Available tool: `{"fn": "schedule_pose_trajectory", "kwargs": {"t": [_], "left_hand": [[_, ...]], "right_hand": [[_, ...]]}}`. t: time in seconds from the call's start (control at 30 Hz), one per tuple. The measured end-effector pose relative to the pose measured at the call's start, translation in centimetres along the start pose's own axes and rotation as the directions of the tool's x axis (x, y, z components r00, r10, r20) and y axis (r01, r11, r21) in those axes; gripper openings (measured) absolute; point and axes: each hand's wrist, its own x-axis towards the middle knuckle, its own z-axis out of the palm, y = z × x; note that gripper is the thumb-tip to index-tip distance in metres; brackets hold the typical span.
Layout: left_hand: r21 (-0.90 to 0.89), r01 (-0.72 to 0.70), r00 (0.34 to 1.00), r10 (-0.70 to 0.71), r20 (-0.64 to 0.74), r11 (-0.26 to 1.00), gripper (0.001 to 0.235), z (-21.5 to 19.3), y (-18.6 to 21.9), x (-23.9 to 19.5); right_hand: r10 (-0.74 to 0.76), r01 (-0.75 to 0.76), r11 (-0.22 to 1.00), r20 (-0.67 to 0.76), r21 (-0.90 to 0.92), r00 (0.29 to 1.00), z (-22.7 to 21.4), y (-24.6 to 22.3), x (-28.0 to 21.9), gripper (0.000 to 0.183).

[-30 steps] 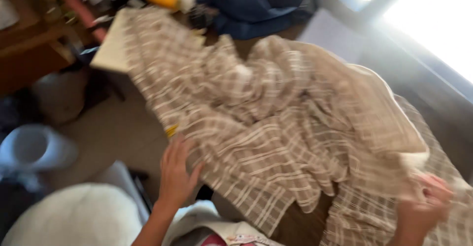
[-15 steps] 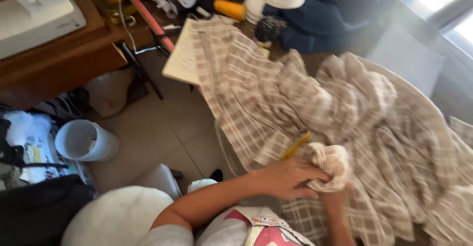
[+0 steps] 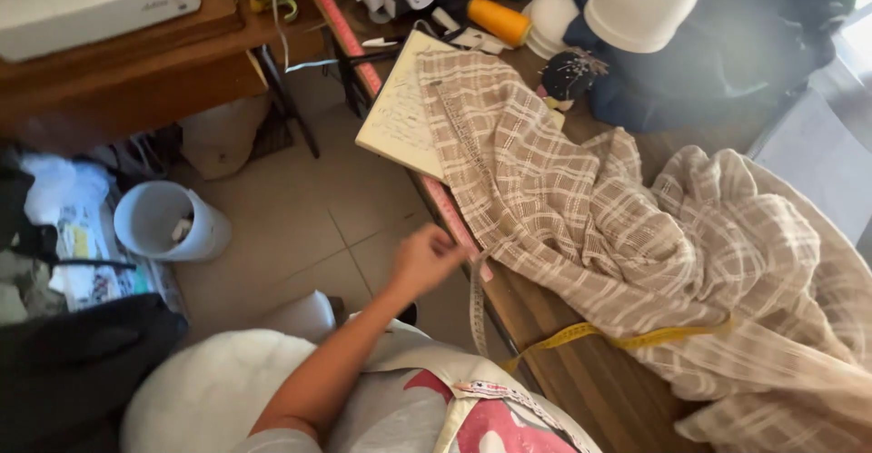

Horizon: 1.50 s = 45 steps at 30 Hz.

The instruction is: Cutting a large piece of checkered fabric with scissors along a straight line on a workbench and measuring it

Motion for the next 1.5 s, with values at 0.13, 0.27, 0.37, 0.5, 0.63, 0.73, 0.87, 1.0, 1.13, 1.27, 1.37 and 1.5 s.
{"fn": "schedule_pose_trajectory", "kwargs": {"t": [0.13,0.27,0.37,0.5,0.63,0.73,0.87,1.0,1.13,1.27,1.37,1.5], "left_hand": [[-0.005,0.043,0.996,-0.043,0.074,0.999,0.052,1.9,1.7,-3.0],[-0.102,0.035,0.997,-0.027,0.077,0.994,0.034,4.8,0.5,-4.2],[-0.290,0.023,0.992,0.015,0.128,0.957,0.022,5.6,0.2,-4.8],[-0.541,0.085,0.968,0.060,0.245,0.837,0.027,7.6,-3.0,-4.0],[-0.379,-0.075,0.895,0.230,0.382,0.922,0.019,3.7,0.5,-1.4],[0.023,-0.476,0.849,0.452,0.273,0.879,0.013,-1.8,5.3,2.7],[0.239,-0.682,0.720,0.692,0.056,0.691,0.068,-3.9,4.6,14.6],[0.309,-0.464,0.884,0.411,0.225,0.830,0.085,-8.5,9.3,22.6],[0.422,-0.476,0.850,0.281,0.446,0.772,0.059,-9.1,10.2,27.1],[0.360,-0.455,0.763,0.148,0.630,0.815,0.044,-11.9,12.9,28.3],[0.400,-0.331,0.813,0.043,0.581,0.855,0.012,-15.2,18.0,27.4],[0.357,-0.551,0.759,0.275,0.590,0.754,0.047,-13.5,12.6,33.5]], "right_hand": [[0.017,-0.018,0.994,0.004,0.108,1.000,1.2,-6.4,2.6,0.045],[0.043,-0.041,0.977,-0.005,0.211,0.999,7.1,-13.5,6.6,0.035],[-0.133,0.132,0.991,0.186,0.021,0.974,13.7,-17.6,7.8,0.034],[-0.047,0.054,0.998,0.223,-0.023,0.974,17.6,-15.9,9.4,0.053],[0.023,-0.014,0.998,0.131,-0.068,0.991,20.7,-10.8,11.5,0.046],[0.003,-0.017,0.996,0.154,0.091,0.988,20.8,-10.3,12.0,0.033],[0.168,-0.193,0.949,0.117,0.249,0.979,19.7,-12.7,11.0,0.026],[0.181,-0.175,0.982,0.077,-0.070,0.981,21.0,-19.1,12.4,0.027],[0.239,-0.225,0.866,-0.025,-0.447,0.971,23.3,-21.2,12.3,0.054],[0.585,-0.505,0.601,-0.089,-0.620,0.806,23.9,-23.8,12.2,0.066],[0.591,-0.500,0.491,-0.148,-0.714,0.793,22.5,-22.9,10.8,0.058],[0.481,-0.502,0.501,-0.255,-0.705,0.839,20.5,-20.0,7.4,0.051]]}}
